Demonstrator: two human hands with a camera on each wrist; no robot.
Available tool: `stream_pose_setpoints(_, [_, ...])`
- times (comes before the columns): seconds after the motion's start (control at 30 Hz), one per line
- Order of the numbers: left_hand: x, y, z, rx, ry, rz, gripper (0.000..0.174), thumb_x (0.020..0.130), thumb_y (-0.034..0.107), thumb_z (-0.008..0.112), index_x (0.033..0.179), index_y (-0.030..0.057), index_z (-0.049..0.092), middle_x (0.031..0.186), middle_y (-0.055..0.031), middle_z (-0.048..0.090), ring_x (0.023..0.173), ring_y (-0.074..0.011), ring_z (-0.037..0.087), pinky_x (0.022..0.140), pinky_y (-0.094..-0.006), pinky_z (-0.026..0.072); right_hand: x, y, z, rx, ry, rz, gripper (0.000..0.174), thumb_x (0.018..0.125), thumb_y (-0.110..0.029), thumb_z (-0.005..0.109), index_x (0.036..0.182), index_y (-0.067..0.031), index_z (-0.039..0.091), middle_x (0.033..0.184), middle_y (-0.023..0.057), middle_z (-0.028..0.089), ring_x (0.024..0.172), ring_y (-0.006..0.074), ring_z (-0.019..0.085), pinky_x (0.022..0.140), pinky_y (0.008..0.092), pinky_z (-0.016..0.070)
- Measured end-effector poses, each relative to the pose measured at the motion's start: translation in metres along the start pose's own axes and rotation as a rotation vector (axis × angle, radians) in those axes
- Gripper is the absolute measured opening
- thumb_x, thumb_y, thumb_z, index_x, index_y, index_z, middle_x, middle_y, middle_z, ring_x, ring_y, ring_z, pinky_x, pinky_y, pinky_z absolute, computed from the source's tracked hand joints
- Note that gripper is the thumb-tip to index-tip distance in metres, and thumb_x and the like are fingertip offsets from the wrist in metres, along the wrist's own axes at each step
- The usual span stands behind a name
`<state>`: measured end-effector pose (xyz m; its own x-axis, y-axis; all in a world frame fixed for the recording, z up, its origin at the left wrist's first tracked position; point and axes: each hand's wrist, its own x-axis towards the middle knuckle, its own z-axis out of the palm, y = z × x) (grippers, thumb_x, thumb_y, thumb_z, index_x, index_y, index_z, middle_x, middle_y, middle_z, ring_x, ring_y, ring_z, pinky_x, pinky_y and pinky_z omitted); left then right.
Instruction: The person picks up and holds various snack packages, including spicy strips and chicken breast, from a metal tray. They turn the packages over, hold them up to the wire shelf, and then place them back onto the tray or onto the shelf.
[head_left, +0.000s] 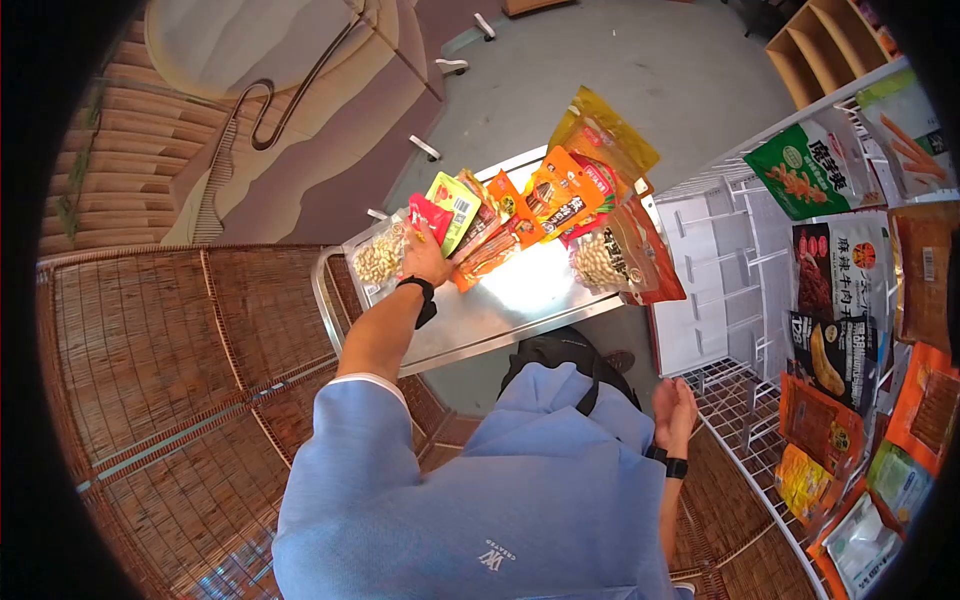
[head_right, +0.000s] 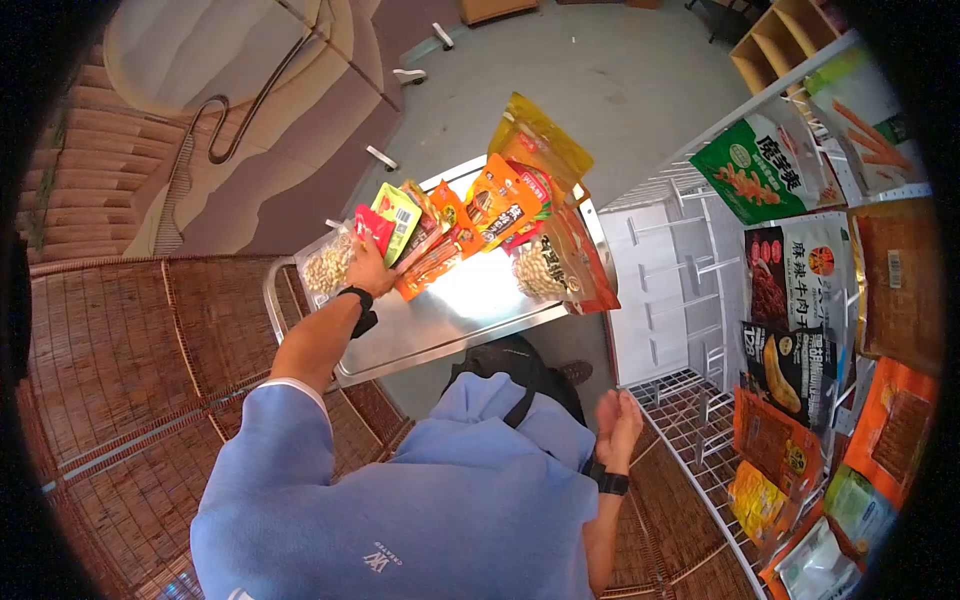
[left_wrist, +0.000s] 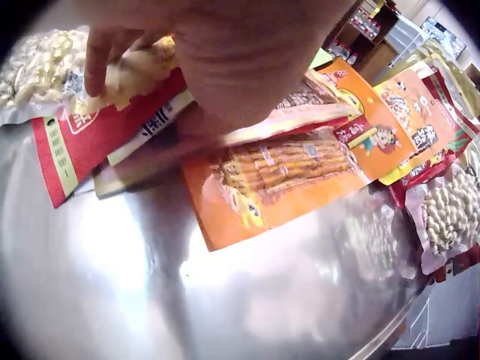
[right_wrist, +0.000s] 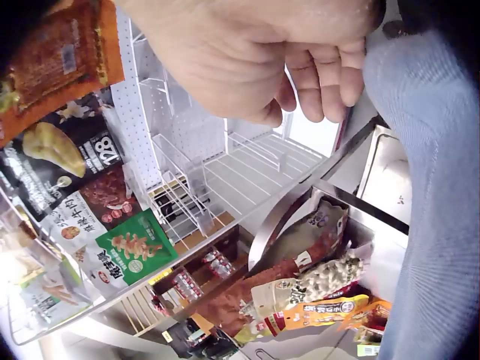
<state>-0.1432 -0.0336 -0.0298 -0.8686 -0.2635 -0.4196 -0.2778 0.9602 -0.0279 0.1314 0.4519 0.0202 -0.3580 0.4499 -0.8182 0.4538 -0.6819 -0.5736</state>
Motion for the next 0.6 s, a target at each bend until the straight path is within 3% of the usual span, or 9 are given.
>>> stream_pose_setpoints(0.1, [-0.002, 0.014, 0.010, 0.031, 0.063, -0.062, 0.110, 0.080, 0.043, 0.080, 0.157, 0.0017, 0.015, 0.156, -0.0357, 0.019, 0.125, -0.0516, 0.050, 0.099, -0.0514, 0.0509, -0.005, -0.003, -0.001, 0.002, 0.022, -0.006, 0.041, 0.096, -0.027, 0.069, 0.127, -0.0035, 0.057, 0.109, 0.0105, 0.068, 0.090, 0.0198, 0.067, 0.075, 0.0306, 0.0558])
stream_pose_setpoints(0.17, [0.003, 0.011, 0.019, 0.050, 0.138, -0.083, 0.110, 0.077, 0.036, 0.081, 0.156, 0.0014, 0.014, 0.155, -0.0325, 0.023, 0.117, -0.0463, 0.059, 0.095, -0.0496, 0.0531, -0.005, -0.004, -0.004, 0.008, 0.025, -0.007, 0.040, 0.096, -0.027, 0.069, 0.127, -0.0037, 0.057, 0.108, 0.0104, 0.068, 0.090, 0.0197, 0.067, 0.075, 0.0307, 0.0558])
stream_pose_setpoints(0.2, [-0.002, 0.016, 0.002, 0.061, 0.058, -0.101, 0.104, 0.079, 0.033, 0.080, 0.155, 0.0024, 0.016, 0.149, -0.0326, 0.035, 0.112, -0.0465, 0.061, 0.092, -0.0500, 0.0539, -0.005, -0.004, -0.005, 0.007, 0.020, -0.007, 0.039, 0.096, -0.026, 0.068, 0.127, -0.0039, 0.057, 0.108, 0.0102, 0.068, 0.089, 0.0196, 0.067, 0.075, 0.0308, 0.0558])
stream_pose_setpoints(0.3, [-0.001, 0.010, -0.009, 0.008, 0.010, -0.064, 0.100, 0.081, 0.038, 0.079, 0.154, 0.0040, 0.019, 0.146, -0.0326, 0.041, 0.108, -0.0459, 0.064, 0.092, -0.0498, 0.0543, -0.003, -0.002, -0.006, 0.012, 0.009, -0.002, 0.038, 0.097, -0.025, 0.067, 0.127, -0.0037, 0.057, 0.106, 0.0105, 0.068, 0.089, 0.0195, 0.067, 0.075, 0.0308, 0.0559])
stream_pose_setpoints(0.33, [0.005, -0.005, 0.008, -0.037, 0.051, -0.089, 0.084, 0.083, 0.027, 0.075, 0.148, 0.0023, 0.028, 0.125, -0.0283, 0.060, 0.103, -0.0432, 0.067, 0.089, -0.0498, 0.0547, -0.009, 0.000, -0.010, 0.014, 0.014, 0.006, 0.038, 0.097, -0.025, 0.067, 0.127, -0.0037, 0.057, 0.106, 0.0105, 0.068, 0.089, 0.0195, 0.067, 0.075, 0.0308, 0.0559])
stream_pose_setpoints(0.37, [0.005, -0.005, 0.001, -0.032, 0.058, -0.085, 0.084, 0.083, 0.027, 0.075, 0.148, 0.0023, 0.028, 0.125, -0.0283, 0.060, 0.103, -0.0432, 0.067, 0.089, -0.0498, 0.0547, -0.007, 0.000, -0.009, 0.018, 0.002, 0.011, 0.038, 0.098, -0.025, 0.066, 0.127, -0.0036, 0.057, 0.106, 0.0104, 0.068, 0.088, 0.0195, 0.067, 0.075, 0.0309, 0.0559])
stream_pose_setpoints(0.43, [0.003, -0.004, -0.014, -0.061, -0.006, -0.138, 0.066, 0.082, 0.017, 0.068, 0.139, 0.0034, 0.037, 0.111, -0.0257, 0.067, 0.104, -0.0425, 0.067, 0.088, -0.0510, 0.0543, -0.004, 0.001, -0.007, 0.033, -0.011, 0.018, 0.037, 0.098, -0.025, 0.066, 0.127, -0.0034, 0.056, 0.106, 0.0103, 0.068, 0.087, 0.0194, 0.067, 0.074, 0.0310, 0.0559])
stream_pose_setpoints(0.47, [0.004, -0.004, -0.017, -0.084, 0.049, -0.103, 0.055, 0.081, 0.011, 0.065, 0.131, 0.0054, 0.042, 0.107, -0.0261, 0.069, 0.101, -0.0461, 0.067, 0.086, -0.0532, 0.0535, -0.004, 0.001, -0.006, 0.039, -0.015, 0.021, 0.036, 0.098, -0.024, 0.065, 0.126, -0.0031, 0.056, 0.106, 0.0103, 0.068, 0.087, 0.0195, 0.067, 0.074, 0.0311, 0.0560])
stream_pose_setpoints(0.6, [-0.015, -0.017, -0.014, -0.248, 0.126, -0.109, 0.050, 0.084, 0.015, 0.063, 0.130, 0.0098, 0.043, 0.098, -0.0283, 0.070, 0.096, -0.0496, 0.066, 0.084, -0.0580, 0.0505, 0.002, -0.001, -0.003, 0.080, -0.040, 0.030, 0.034, 0.099, -0.023, 0.064, 0.126, -0.0038, 0.056, 0.105, 0.0103, 0.068, 0.083, 0.0187, 0.067, 0.070, 0.0308, 0.0559])
